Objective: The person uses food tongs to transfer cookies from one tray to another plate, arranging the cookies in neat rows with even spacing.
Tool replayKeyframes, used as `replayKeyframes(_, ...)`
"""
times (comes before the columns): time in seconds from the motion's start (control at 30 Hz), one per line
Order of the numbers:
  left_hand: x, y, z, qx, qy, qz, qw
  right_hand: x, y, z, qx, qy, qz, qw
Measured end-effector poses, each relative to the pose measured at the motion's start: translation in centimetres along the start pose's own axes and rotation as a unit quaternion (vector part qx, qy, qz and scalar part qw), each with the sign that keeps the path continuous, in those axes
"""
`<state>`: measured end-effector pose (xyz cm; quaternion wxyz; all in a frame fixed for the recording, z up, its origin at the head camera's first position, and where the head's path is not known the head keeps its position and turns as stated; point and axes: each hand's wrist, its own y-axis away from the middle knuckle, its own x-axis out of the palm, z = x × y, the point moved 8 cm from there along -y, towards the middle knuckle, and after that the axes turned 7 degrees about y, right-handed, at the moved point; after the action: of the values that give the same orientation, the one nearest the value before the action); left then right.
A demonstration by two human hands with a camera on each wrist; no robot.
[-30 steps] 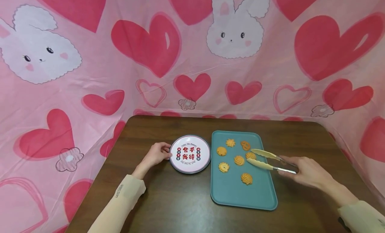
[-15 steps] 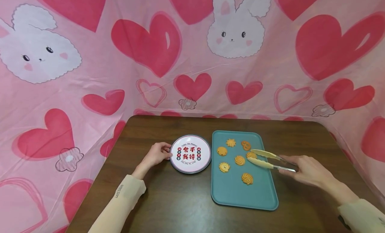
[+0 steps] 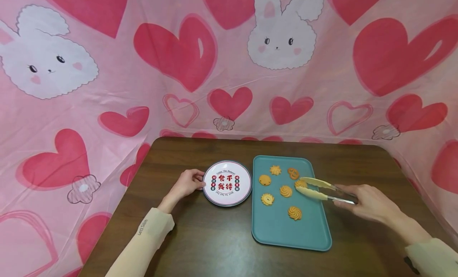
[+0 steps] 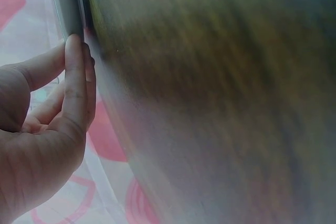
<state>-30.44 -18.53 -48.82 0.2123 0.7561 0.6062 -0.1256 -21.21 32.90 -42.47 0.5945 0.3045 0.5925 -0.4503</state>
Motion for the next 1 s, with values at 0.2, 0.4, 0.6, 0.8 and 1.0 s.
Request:
replayKeyframes(0.2, -0.1, 0.1, -0.1, 0.0, -0.002, -0.004, 1.0, -0.8, -0.5, 0.2, -0.01, 0.005, -0.013, 0.9999)
replayKeyframes(0.4, 0.0, 0.1, -0.2, -0.003, -0.006, -0.003, 1.0, -1.3, -1.5, 0.9, -0.014, -0.003, -0.022, 0.9997)
replayKeyframes(0.6, -0.1, 0.2, -0.2, -0.007, -0.01, -0.004, 0.9999, -1.3, -3.1, 1.9, -0.016, -0.012, -0.014, 0.9997)
replayKeyframes(0.8, -0.1, 0.1, -0.2, -0.005, -0.012, -0.006, 0.9999, -1.1, -5.0, 3.3, -0.028, -0.031, -0.01, 0.9991)
replayKeyframes(1.0, 0.0, 0.0, 0.0, -0.004, -0.013, -0.004, 0.9999, -0.5, -6.9, 4.5, -0.03, -0.034, 0.009, 0.9989)
